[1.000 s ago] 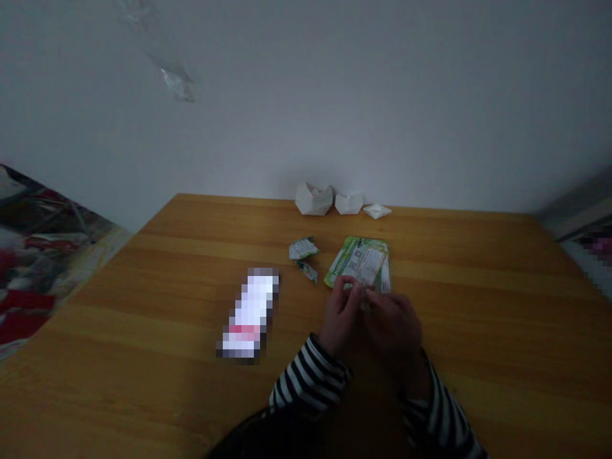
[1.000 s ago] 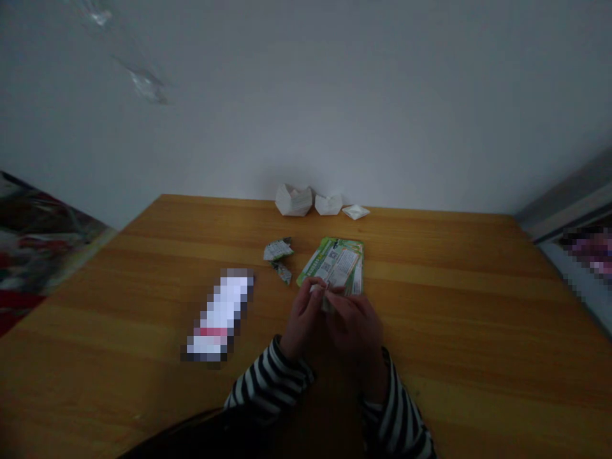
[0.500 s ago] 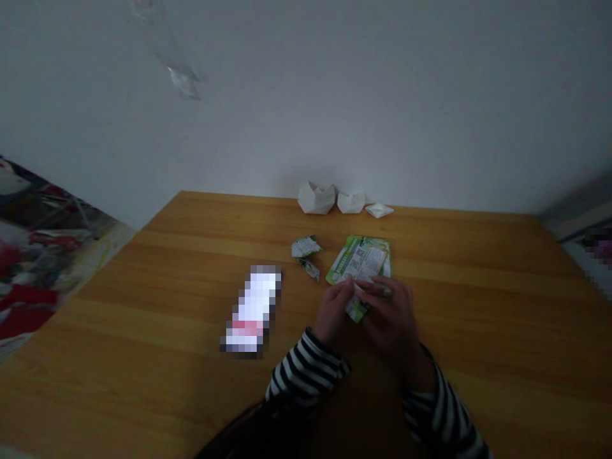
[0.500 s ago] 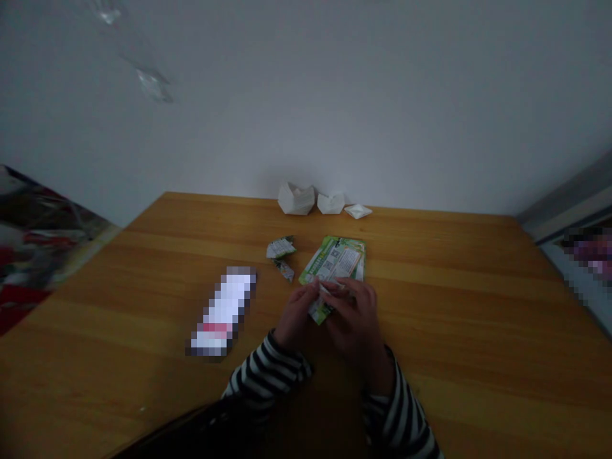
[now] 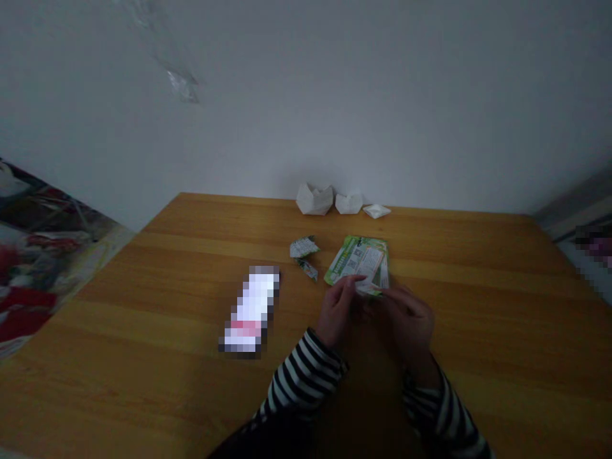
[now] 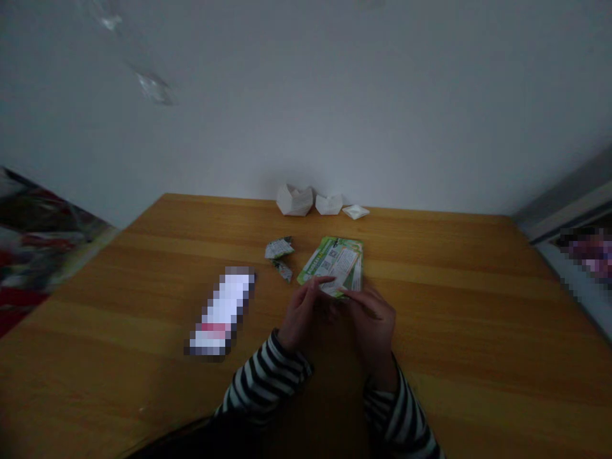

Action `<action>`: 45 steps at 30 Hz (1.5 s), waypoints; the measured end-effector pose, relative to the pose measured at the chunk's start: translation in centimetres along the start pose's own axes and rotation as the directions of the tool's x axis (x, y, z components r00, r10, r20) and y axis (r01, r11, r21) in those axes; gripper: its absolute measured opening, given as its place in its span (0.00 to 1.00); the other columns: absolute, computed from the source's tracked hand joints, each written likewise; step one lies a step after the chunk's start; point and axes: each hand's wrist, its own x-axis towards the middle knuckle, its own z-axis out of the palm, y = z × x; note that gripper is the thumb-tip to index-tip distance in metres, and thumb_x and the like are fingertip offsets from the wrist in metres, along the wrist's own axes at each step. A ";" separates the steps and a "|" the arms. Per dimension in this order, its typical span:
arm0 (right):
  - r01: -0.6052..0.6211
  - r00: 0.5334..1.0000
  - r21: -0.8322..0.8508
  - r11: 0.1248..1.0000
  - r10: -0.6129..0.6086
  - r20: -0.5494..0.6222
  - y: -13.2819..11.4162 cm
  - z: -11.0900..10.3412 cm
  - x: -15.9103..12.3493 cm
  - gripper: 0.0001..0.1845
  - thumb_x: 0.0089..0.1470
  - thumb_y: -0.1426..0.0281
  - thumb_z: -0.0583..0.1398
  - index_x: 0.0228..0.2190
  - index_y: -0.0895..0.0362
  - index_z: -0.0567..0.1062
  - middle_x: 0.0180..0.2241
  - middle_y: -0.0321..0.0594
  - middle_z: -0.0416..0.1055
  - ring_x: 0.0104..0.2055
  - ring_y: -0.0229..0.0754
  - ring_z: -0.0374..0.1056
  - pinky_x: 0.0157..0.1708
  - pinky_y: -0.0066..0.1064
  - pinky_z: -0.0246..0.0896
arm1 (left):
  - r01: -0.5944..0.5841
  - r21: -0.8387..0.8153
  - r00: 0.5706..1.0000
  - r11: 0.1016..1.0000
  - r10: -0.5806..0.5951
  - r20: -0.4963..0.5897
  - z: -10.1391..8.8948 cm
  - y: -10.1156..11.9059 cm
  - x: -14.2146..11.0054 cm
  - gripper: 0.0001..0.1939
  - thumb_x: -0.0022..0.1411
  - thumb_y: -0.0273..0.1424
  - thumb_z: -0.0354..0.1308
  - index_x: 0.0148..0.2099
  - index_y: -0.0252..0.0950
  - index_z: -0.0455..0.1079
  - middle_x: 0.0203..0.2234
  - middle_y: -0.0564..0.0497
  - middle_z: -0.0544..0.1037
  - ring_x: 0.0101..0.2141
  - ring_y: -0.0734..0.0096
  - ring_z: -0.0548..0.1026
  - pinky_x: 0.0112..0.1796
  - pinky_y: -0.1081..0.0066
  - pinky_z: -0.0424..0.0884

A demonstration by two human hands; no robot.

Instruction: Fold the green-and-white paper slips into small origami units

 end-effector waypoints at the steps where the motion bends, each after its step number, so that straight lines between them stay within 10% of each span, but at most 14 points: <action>1: -0.057 0.998 0.014 0.998 0.057 -0.026 0.0 0.0 0.0 0.05 0.49 0.73 0.64 0.30 0.53 0.81 0.27 0.37 0.74 0.29 0.39 0.70 0.30 0.30 0.67 | -0.010 -0.004 1.000 1.000 0.010 0.022 0.1 0.0 0.0 0.23 0.62 0.47 0.51 0.47 0.32 0.72 0.22 0.51 0.77 0.21 0.72 0.73 0.25 0.72 0.69; 18: -0.305 0.944 0.150 0.940 0.319 -0.084 -0.9 0.9 -0.2 0.06 0.44 0.69 0.66 0.21 0.57 0.76 0.19 0.34 0.75 0.22 0.35 0.69 0.23 0.24 0.64 | -0.213 0.290 0.939 0.933 0.278 -0.203 -0.1 -0.7 -0.3 0.03 0.51 0.29 0.65 0.30 0.34 0.77 0.26 0.50 0.80 0.30 0.68 0.77 0.35 0.71 0.73; 27: -0.340 0.923 0.228 0.913 0.370 -0.107 -0.6 1.3 -0.3 0.11 0.43 0.65 0.68 0.21 0.59 0.74 0.20 0.35 0.75 0.22 0.36 0.70 0.24 0.25 0.65 | -0.022 -0.078 0.966 0.997 0.002 -0.257 0.8 -0.5 -0.2 0.09 0.47 0.32 0.69 0.26 0.31 0.75 0.22 0.49 0.80 0.25 0.70 0.78 0.32 0.72 0.74; 36: -0.378 0.887 0.430 0.819 0.453 -0.083 -0.5 2.0 -0.2 0.19 0.40 0.66 0.70 0.32 0.54 0.67 0.18 0.29 0.73 0.16 0.34 0.67 0.22 0.26 0.66 | -0.025 -0.193 0.951 0.981 -0.036 -0.308 1.2 -1.4 -0.1 0.14 0.44 0.29 0.71 0.29 0.32 0.69 0.18 0.55 0.76 0.21 0.78 0.74 0.26 0.79 0.69; 40: -0.355 0.904 0.363 0.862 0.415 -0.100 -0.3 1.8 -0.2 0.16 0.43 0.67 0.68 0.33 0.55 0.69 0.16 0.28 0.70 0.15 0.32 0.63 0.18 0.22 0.59 | -0.027 -0.150 0.972 0.988 -0.009 -0.234 1.1 -1.9 -0.1 0.13 0.48 0.32 0.68 0.34 0.34 0.70 0.19 0.56 0.74 0.22 0.76 0.74 0.28 0.76 0.70; 45: -0.365 0.920 0.321 0.874 0.391 -0.016 -0.5 1.0 0.2 0.11 0.47 0.66 0.66 0.33 0.56 0.72 0.16 0.27 0.65 0.17 0.31 0.60 0.19 0.21 0.56 | -0.191 0.290 0.978 0.938 0.207 -0.025 0.6 -1.6 -0.2 0.11 0.57 0.34 0.62 0.41 0.36 0.77 0.26 0.49 0.78 0.28 0.70 0.74 0.33 0.72 0.70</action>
